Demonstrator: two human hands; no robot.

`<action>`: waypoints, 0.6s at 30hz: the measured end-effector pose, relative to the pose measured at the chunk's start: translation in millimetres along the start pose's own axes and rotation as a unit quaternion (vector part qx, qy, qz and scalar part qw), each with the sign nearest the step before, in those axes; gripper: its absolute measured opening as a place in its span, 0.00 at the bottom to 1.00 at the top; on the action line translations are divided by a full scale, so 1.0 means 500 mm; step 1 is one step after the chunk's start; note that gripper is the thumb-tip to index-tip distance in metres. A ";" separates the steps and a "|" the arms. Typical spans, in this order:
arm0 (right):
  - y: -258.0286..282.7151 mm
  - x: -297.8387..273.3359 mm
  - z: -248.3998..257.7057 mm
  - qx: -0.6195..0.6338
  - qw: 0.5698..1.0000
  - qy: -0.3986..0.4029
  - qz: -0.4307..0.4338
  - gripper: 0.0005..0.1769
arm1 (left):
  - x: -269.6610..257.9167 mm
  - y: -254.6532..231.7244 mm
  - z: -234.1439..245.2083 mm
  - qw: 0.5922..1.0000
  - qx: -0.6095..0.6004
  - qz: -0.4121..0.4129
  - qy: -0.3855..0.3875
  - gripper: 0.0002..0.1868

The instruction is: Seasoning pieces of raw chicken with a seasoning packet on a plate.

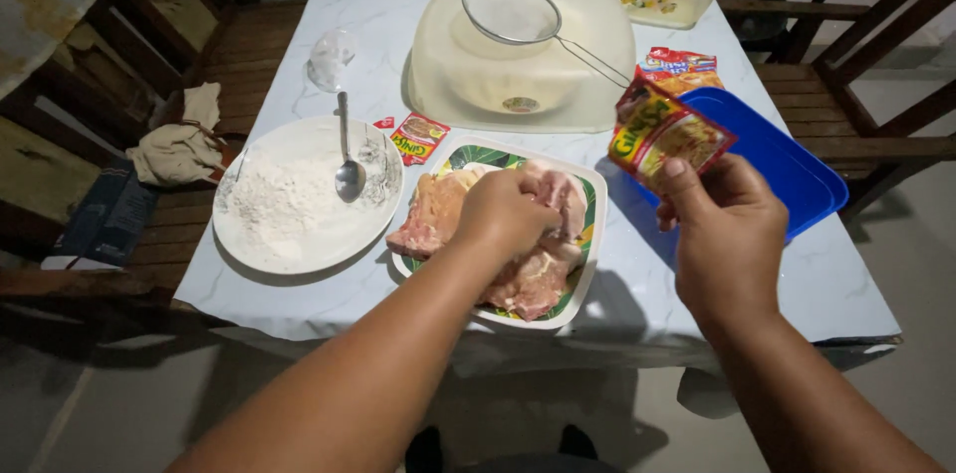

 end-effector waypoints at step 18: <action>0.006 0.012 0.047 0.051 0.998 -0.037 -0.008 0.07 | 0.008 -0.126 0.024 0.978 0.026 -0.204 0.027 0.24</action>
Point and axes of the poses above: each hand's wrist, its own x-axis towards the middle knuckle, its own z-axis out of the back of the hand, y = z × x, the point moved 7 cm from there along x, towards the middle knuckle, and after that the axes turned 3 degrees about -y, right-handed, at the moved point
